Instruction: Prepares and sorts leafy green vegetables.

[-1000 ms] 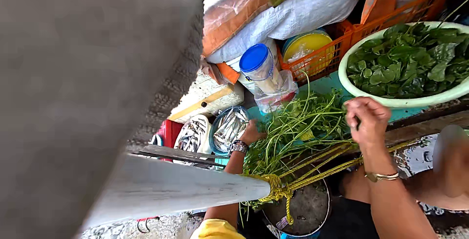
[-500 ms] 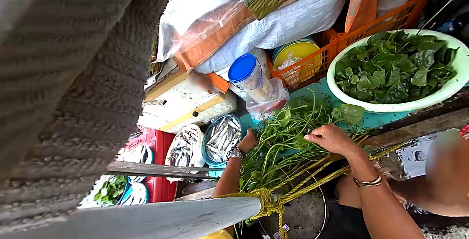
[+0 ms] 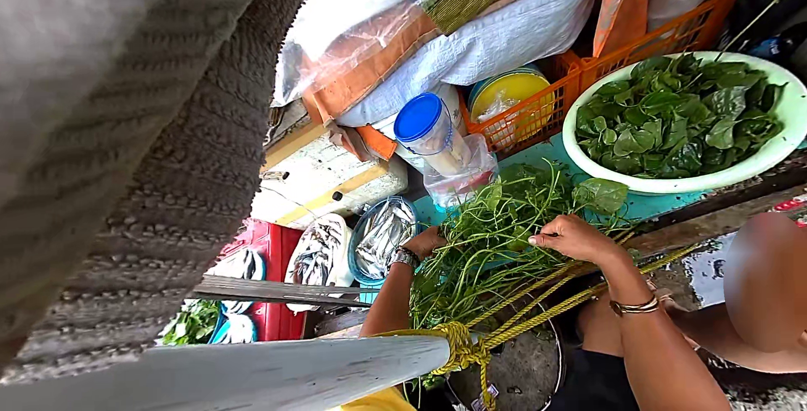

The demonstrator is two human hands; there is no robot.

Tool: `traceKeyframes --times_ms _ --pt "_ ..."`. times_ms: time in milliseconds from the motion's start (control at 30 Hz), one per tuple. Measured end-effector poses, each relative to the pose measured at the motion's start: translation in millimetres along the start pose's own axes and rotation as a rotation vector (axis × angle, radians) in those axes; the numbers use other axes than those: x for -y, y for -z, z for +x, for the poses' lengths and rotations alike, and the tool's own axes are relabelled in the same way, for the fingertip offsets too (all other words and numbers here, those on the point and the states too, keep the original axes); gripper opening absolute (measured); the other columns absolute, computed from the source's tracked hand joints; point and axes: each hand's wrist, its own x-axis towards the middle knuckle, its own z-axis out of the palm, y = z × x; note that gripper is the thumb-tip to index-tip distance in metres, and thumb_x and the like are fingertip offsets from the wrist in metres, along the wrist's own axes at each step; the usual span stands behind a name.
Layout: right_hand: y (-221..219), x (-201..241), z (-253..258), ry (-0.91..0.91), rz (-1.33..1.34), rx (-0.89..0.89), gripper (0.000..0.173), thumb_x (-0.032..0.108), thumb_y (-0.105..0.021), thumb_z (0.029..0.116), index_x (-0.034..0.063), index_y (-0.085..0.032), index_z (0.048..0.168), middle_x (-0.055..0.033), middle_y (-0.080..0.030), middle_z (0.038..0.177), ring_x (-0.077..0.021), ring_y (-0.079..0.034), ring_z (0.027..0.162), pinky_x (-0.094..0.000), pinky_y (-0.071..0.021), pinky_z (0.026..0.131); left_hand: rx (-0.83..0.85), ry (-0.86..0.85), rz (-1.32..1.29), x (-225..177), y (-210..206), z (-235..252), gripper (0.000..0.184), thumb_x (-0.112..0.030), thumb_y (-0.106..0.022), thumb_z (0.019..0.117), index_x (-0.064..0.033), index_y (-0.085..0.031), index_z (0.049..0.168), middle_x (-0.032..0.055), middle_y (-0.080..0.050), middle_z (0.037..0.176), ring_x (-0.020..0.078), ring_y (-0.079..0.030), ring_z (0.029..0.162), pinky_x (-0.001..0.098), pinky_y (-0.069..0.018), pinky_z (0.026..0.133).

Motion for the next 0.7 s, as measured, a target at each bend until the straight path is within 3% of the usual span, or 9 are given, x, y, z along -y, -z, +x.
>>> traceKeyframes --times_ms 67,133,233,300,367,467,567,633,700 --pt "0.1 -1.5 -0.7 0.012 0.028 -0.002 0.048 0.042 -0.059 0.1040 -0.0006 -0.069 0.085 -0.0114 -0.059 0.074 -0.0227 -0.054 0.070 -0.0474 -0.0452 0.071 -0.014 -0.045 -0.113 -12.9 -1.8 -15.9 0.031 -0.005 -0.070 0.0887 -0.0020 -0.058 0.117 0.0025 -0.067 0.097 0.0074 -0.065 0.084 0.0296 -0.0555 0.079" --pt "0.5 -2.1 -2.9 0.037 0.065 -0.005 0.042 0.040 -0.061 0.1036 0.0008 -0.074 0.096 -0.0120 -0.064 0.081 -0.0219 -0.057 0.072 -0.0473 -0.0477 0.075 -0.076 -0.104 -0.119 -24.3 -2.3 -27.5 0.032 -0.007 -0.076 0.0829 -0.0016 -0.062 0.111 0.0029 -0.069 0.094 0.0080 -0.067 0.084 0.0304 -0.0565 0.081" --pt "2.4 4.1 -9.8 0.092 0.150 -0.008 0.035 0.034 -0.064 0.1029 0.0037 -0.075 0.115 -0.0128 -0.072 0.095 -0.0185 -0.062 0.077 -0.0428 -0.0521 0.080 -0.182 -0.219 -0.146 -47.9 -2.8 -55.1 0.033 -0.005 -0.078 0.0847 0.0019 -0.065 0.114 0.0074 -0.072 0.100 0.0115 -0.069 0.090 0.0328 -0.0574 0.086" --pt "-1.6 9.4 -11.9 0.138 0.231 -0.040 0.036 0.032 -0.068 0.1003 0.0024 -0.073 0.119 -0.0099 -0.068 0.089 -0.0135 -0.057 0.073 -0.0353 -0.0506 0.074 -0.264 -0.321 -0.170 -64.4 -1.2 -81.0 0.035 -0.004 -0.079 0.0836 0.0005 -0.065 0.116 0.0085 -0.073 0.102 0.0141 -0.071 0.091 0.0353 -0.0590 0.085" --pt "-11.0 18.2 -11.6 0.180 0.315 -0.135 0.038 0.029 -0.075 0.0949 0.0005 -0.072 0.119 -0.0077 -0.065 0.084 -0.0121 -0.054 0.072 -0.0340 -0.0496 0.075 -0.348 -0.446 -0.128 -83.4 1.0 -109.8 0.036 -0.006 -0.080 0.0817 -0.0043 -0.067 0.115 0.0056 -0.075 0.101 0.0128 -0.072 0.090 0.0354 -0.0609 0.082" --pt "-34.2 38.4 -6.7 0.268 0.342 -0.414 0.040 0.028 -0.077 0.0911 -0.0034 -0.071 0.115 -0.0142 -0.070 0.093 -0.0212 -0.065 0.085 -0.0454 -0.0546 0.086 -0.527 -0.621 0.020 -110.2 2.3 -152.0 0.034 -0.010 -0.081 0.0805 -0.0083 -0.068 0.113 0.0009 -0.075 0.097 0.0087 -0.072 0.085 0.0309 -0.0620 0.075" --pt "-51.2 51.6 3.9 0.362 0.234 -0.682 0.029 0.017 -0.072 0.0925 -0.0079 -0.072 0.107 -0.0247 -0.073 0.101 -0.0387 -0.070 0.099 -0.0617 -0.0524 0.093 -0.693 -0.841 0.128 -121.4 -3.3 -175.3 0.044 -0.011 -0.082 0.0802 -0.0058 -0.062 0.119 -0.0025 -0.074 0.099 0.0045 -0.071 0.088 0.0272 -0.0624 0.079" --pt "-47.2 52.1 10.3 0.307 0.153 -0.679 0.025 0.008 -0.069 0.0924 -0.0098 -0.071 0.110 -0.0302 -0.071 0.108 -0.0473 -0.067 0.108 -0.0679 -0.0485 0.096 -0.826 -0.956 0.272 -116.9 -8.3 -174.9 0.044 -0.016 -0.081 0.0811 -0.0021 -0.060 0.117 -0.0012 -0.073 0.099 0.0024 -0.070 0.088 0.0257 -0.0611 0.080" --pt "-37.6 49.0 12.5 0.176 0.161 -0.551 0.030 0.007 -0.070 0.0933 -0.0093 -0.069 0.118 -0.0313 -0.068 0.117 -0.0473 -0.063 0.116 -0.0664 -0.0457 0.102 -0.959 -1.009 0.450 -98.7 -11.8 -159.4 0.041 -0.020 -0.079 0.0827 0.0032 -0.062 0.112 0.0088 -0.072 0.093 0.0118 -0.071 0.083 0.0340 -0.0607 0.074"
